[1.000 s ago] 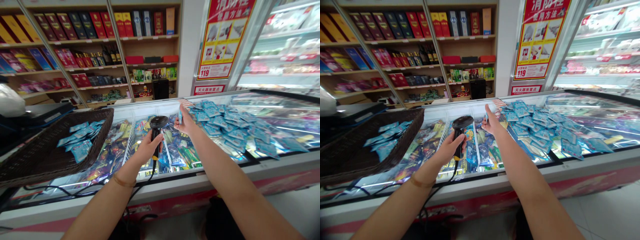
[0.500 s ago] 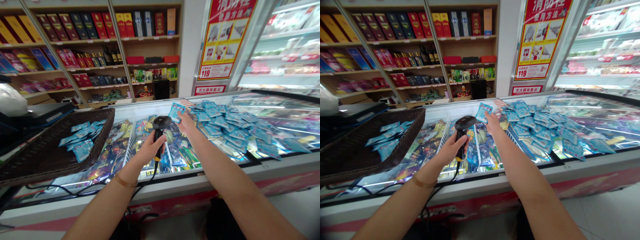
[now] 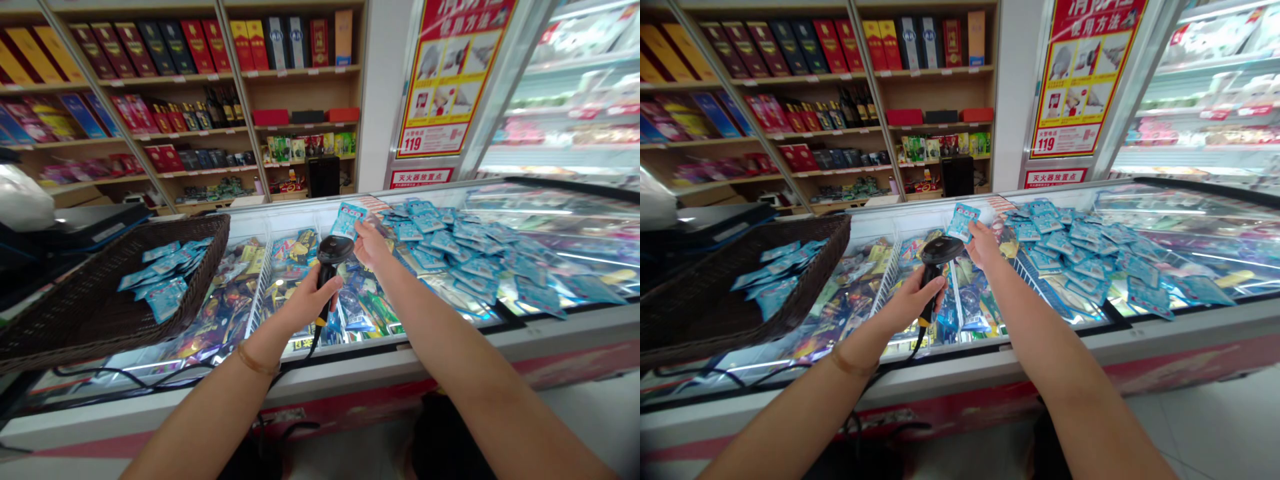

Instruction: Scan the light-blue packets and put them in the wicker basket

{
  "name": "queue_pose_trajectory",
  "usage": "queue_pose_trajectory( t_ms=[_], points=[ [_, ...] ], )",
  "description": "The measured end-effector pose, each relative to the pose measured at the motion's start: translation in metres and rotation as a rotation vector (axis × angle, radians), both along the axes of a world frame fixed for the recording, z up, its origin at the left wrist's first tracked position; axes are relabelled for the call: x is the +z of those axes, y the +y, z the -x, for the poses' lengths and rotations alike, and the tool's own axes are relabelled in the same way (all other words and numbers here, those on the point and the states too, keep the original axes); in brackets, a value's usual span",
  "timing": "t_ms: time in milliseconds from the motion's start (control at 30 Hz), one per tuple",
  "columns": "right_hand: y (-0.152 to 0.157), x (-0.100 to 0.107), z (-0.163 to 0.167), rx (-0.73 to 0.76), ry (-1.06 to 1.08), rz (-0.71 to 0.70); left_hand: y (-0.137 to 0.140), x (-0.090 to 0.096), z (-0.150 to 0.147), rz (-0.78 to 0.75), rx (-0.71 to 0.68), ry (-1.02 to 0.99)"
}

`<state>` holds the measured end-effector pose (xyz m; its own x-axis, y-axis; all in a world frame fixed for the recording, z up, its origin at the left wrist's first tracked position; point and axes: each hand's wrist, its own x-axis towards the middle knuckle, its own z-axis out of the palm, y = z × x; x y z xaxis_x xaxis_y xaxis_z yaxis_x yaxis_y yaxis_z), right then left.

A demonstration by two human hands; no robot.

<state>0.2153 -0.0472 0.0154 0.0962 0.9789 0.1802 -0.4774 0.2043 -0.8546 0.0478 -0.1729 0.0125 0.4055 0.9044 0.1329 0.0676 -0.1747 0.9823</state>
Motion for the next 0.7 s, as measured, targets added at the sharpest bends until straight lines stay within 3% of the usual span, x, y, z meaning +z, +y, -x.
queue_pose_trajectory(
  t_ms=[233, 700],
  points=[
    [-0.0056, 0.0023, 0.0023, 0.04, -0.087, -0.034, -0.0007, -0.0018, -0.001, -0.012, -0.025, 0.029],
    [-0.0033, 0.0002, 0.0022, 0.123, 0.17, -0.033, -0.0016, -0.0003, -0.0024, -0.034, 0.006, 0.041]
  ],
)
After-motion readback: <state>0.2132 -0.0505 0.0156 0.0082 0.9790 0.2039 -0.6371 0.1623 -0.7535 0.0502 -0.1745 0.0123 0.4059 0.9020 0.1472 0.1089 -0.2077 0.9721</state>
